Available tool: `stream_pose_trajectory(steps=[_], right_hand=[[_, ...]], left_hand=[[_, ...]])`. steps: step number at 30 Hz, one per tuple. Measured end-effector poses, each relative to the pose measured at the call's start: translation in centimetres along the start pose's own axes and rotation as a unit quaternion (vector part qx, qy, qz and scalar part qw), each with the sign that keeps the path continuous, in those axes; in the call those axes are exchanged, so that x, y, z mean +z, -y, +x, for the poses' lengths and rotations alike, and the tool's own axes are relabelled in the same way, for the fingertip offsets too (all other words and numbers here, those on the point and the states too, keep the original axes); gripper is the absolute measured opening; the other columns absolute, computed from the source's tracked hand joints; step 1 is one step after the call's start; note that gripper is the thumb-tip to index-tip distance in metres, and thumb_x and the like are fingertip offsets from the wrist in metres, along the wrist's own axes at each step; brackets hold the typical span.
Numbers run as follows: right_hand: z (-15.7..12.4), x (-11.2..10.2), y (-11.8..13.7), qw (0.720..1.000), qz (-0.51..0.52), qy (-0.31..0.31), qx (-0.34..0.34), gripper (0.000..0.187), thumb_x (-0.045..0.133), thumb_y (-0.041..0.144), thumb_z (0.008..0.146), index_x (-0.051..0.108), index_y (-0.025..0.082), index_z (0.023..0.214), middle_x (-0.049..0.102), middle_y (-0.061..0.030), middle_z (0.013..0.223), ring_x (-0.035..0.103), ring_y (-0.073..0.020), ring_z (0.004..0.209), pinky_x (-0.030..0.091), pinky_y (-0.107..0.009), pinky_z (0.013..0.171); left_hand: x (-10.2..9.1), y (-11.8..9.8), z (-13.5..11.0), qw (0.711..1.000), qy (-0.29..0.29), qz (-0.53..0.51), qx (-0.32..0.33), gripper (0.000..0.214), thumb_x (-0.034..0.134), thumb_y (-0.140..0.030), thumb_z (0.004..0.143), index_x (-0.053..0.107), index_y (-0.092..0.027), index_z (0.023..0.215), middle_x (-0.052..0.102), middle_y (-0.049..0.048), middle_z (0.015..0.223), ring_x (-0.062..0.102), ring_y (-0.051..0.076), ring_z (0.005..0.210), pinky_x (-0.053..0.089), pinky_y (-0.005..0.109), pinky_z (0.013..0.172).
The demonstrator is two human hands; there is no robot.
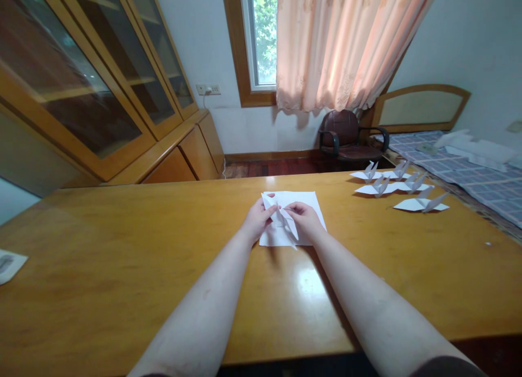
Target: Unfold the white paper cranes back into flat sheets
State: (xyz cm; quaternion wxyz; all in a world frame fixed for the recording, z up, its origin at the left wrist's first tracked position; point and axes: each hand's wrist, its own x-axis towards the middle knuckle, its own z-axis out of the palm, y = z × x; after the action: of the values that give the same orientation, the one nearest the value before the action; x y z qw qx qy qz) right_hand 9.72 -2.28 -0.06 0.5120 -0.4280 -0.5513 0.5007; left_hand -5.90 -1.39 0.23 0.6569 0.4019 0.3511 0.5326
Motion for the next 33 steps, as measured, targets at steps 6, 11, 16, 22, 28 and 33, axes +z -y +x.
stream_pose_trajectory(steps=[6,11,16,22,28,33], right_hand=[[-0.1,0.1,0.0,0.999,-0.036,0.006,-0.008,0.022,0.068,0.041,0.067,0.064,0.020,0.071,0.065,-0.0005,0.069,0.057,-0.0156,0.068,0.042,-0.029,0.068],[-0.1,-0.2,0.0,0.996,-0.075,-0.050,-0.003,0.026,0.064,0.046,0.070,0.060,0.020,0.068,0.058,0.0012,0.064,0.051,-0.0149,0.063,0.039,-0.027,0.061],[0.2,-0.5,-0.4,0.982,-0.127,-0.133,-0.040,0.029,0.065,0.047,0.068,0.058,0.020,0.073,0.060,-0.0018,0.077,0.053,-0.0182,0.074,0.041,-0.029,0.069],[0.2,-0.6,-0.2,0.982,-0.126,-0.137,-0.036,0.038,0.066,0.045,0.067,0.062,0.020,0.096,0.064,-0.0065,0.098,0.056,-0.0208,0.088,0.042,-0.032,0.079],[-0.2,-0.1,0.0,0.994,-0.097,-0.046,0.025,0.025,0.063,0.045,0.070,0.061,0.019,0.070,0.060,0.0001,0.064,0.053,-0.0156,0.062,0.040,-0.028,0.059],[-0.4,0.3,0.1,0.994,-0.096,-0.046,-0.015,0.027,0.064,0.035,0.069,0.061,0.020,0.091,0.063,-0.0011,0.079,0.054,-0.0149,0.067,0.043,-0.028,0.064]], left_hand=[[-0.3,0.1,-0.1,0.993,-0.068,0.088,0.039,0.061,0.076,-0.022,0.057,0.056,-0.020,0.115,0.059,0.0100,0.115,0.060,0.019,0.095,0.048,0.030,0.083],[-0.1,0.0,-0.8,0.993,0.025,0.115,0.009,0.039,0.068,-0.032,0.068,0.065,-0.018,0.104,0.067,0.0086,0.104,0.063,0.023,0.091,0.049,0.038,0.084],[0.2,-0.1,-1.6,0.990,0.101,0.102,-0.002,0.058,0.068,-0.023,0.067,0.056,-0.021,0.123,0.059,0.0088,0.125,0.058,0.024,0.110,0.045,0.038,0.095],[0.4,-0.4,-1.6,0.988,0.077,0.135,0.026,0.048,0.068,-0.026,0.070,0.060,-0.022,0.117,0.064,0.0075,0.117,0.059,0.022,0.109,0.045,0.036,0.094],[0.3,-0.3,-0.6,0.986,-0.029,0.158,0.053,0.034,0.067,-0.023,0.066,0.063,-0.011,0.098,0.069,0.0107,0.100,0.063,0.023,0.095,0.049,0.037,0.085],[0.2,-0.1,-0.1,0.984,-0.054,0.155,0.076,0.035,0.066,-0.018,0.065,0.057,-0.013,0.098,0.068,0.0086,0.096,0.065,0.021,0.091,0.051,0.035,0.082]])
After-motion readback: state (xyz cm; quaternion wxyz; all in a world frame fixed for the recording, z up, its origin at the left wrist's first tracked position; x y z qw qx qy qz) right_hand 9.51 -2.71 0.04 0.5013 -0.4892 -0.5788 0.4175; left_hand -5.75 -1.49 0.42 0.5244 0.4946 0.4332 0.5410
